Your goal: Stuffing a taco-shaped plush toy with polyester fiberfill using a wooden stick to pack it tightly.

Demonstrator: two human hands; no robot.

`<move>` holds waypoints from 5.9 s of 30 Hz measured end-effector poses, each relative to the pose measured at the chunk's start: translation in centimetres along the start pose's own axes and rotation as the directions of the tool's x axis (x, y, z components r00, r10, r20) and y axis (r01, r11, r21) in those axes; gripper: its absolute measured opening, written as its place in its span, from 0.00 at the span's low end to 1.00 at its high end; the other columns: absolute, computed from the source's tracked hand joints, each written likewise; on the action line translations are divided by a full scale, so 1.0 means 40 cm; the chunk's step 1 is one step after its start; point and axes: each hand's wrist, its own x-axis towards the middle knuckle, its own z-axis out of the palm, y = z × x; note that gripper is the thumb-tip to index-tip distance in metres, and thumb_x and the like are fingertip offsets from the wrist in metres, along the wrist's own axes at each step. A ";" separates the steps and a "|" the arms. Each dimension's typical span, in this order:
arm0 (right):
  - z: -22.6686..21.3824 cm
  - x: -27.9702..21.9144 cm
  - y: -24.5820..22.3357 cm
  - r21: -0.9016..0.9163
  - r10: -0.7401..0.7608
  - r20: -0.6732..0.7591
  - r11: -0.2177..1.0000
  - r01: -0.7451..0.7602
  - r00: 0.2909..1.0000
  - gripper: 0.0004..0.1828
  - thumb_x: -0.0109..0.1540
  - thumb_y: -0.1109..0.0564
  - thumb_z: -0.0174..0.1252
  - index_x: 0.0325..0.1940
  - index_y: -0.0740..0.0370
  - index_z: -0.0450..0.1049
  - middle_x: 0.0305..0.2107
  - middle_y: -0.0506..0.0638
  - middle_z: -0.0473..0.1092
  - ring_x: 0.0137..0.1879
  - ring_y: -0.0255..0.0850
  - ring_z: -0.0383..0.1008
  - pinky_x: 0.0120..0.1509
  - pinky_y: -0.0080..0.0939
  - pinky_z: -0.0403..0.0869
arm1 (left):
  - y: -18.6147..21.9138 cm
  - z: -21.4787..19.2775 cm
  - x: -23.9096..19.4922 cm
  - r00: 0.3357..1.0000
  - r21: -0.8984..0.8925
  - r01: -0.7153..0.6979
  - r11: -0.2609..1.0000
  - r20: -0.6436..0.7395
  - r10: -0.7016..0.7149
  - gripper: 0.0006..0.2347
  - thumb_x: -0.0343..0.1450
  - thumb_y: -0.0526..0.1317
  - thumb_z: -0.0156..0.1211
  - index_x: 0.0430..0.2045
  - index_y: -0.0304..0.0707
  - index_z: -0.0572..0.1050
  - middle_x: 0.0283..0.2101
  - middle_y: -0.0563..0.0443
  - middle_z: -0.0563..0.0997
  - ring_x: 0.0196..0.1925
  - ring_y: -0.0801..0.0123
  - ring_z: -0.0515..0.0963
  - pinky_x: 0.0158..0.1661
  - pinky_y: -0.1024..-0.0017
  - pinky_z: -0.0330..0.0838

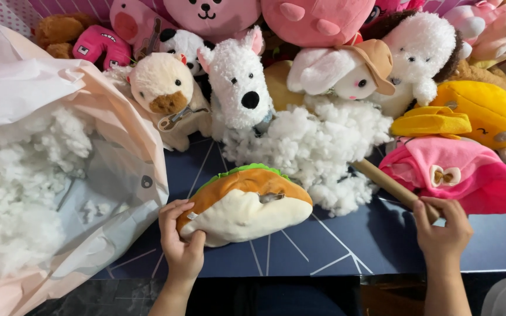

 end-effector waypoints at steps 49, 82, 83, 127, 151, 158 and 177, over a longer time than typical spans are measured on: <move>0.388 0.170 -0.176 0.137 0.020 0.581 0.983 -0.122 0.814 0.20 0.55 0.56 0.56 0.50 0.58 0.81 0.45 0.53 0.78 0.56 0.47 0.72 0.63 0.46 0.67 | -0.018 0.041 0.032 0.971 0.140 -0.111 0.984 0.225 0.077 0.27 0.70 0.42 0.64 0.64 0.38 0.62 0.61 0.41 0.68 0.66 0.55 0.69 0.65 0.60 0.67; 0.426 0.118 -0.165 0.073 -0.037 0.429 0.997 0.006 0.903 0.14 0.57 0.53 0.55 0.42 0.59 0.77 0.30 0.54 0.78 0.38 0.50 0.76 0.39 0.50 0.69 | -0.034 0.032 0.038 0.965 0.073 -0.091 0.993 0.251 0.070 0.27 0.70 0.43 0.64 0.64 0.38 0.62 0.61 0.41 0.67 0.66 0.55 0.69 0.64 0.59 0.67; 0.431 0.118 -0.162 0.102 -0.051 0.407 0.995 0.010 0.912 0.12 0.56 0.54 0.57 0.41 0.59 0.77 0.30 0.52 0.78 0.37 0.49 0.77 0.39 0.48 0.70 | -0.033 0.031 0.039 0.966 0.069 -0.087 0.994 0.250 0.068 0.27 0.71 0.43 0.63 0.64 0.38 0.62 0.62 0.41 0.67 0.66 0.55 0.69 0.64 0.59 0.67; 0.333 0.182 -0.200 -0.011 0.100 0.664 0.992 -0.123 0.741 0.29 0.58 0.44 0.66 0.59 0.60 0.76 0.42 0.65 0.74 0.40 0.58 0.78 0.37 0.51 0.76 | -0.009 0.082 0.210 0.926 0.044 0.174 0.984 0.332 -0.179 0.21 0.70 0.50 0.62 0.54 0.39 0.75 0.49 0.42 0.77 0.55 0.54 0.78 0.59 0.59 0.68; 0.385 0.162 -0.139 0.290 -0.111 0.027 0.952 0.099 0.993 0.12 0.56 0.63 0.70 0.41 0.61 0.76 0.35 0.54 0.66 0.37 0.55 0.72 0.40 0.45 0.71 | -0.051 0.096 0.249 0.921 -0.013 0.170 0.985 0.357 -0.154 0.19 0.70 0.51 0.65 0.46 0.34 0.79 0.42 0.38 0.83 0.50 0.53 0.82 0.53 0.58 0.75; 0.443 0.107 -0.057 0.076 -0.063 0.353 0.996 0.038 0.933 0.16 0.50 0.59 0.71 0.42 0.50 0.83 0.33 0.52 0.75 0.40 0.56 0.79 0.41 0.50 0.78 | -0.059 0.106 0.251 0.935 -0.040 0.133 0.990 0.335 -0.112 0.16 0.71 0.50 0.63 0.41 0.34 0.80 0.38 0.41 0.82 0.46 0.56 0.82 0.51 0.60 0.75; 0.346 0.167 -0.229 -0.041 -0.139 0.664 0.974 0.222 0.734 0.19 0.54 0.62 0.59 0.49 0.54 0.80 0.52 0.53 0.77 0.44 0.63 0.79 0.47 0.62 0.79 | -0.048 0.101 0.254 0.939 -0.056 0.061 0.997 0.342 -0.038 0.15 0.74 0.50 0.59 0.39 0.34 0.79 0.37 0.42 0.81 0.44 0.56 0.82 0.49 0.61 0.75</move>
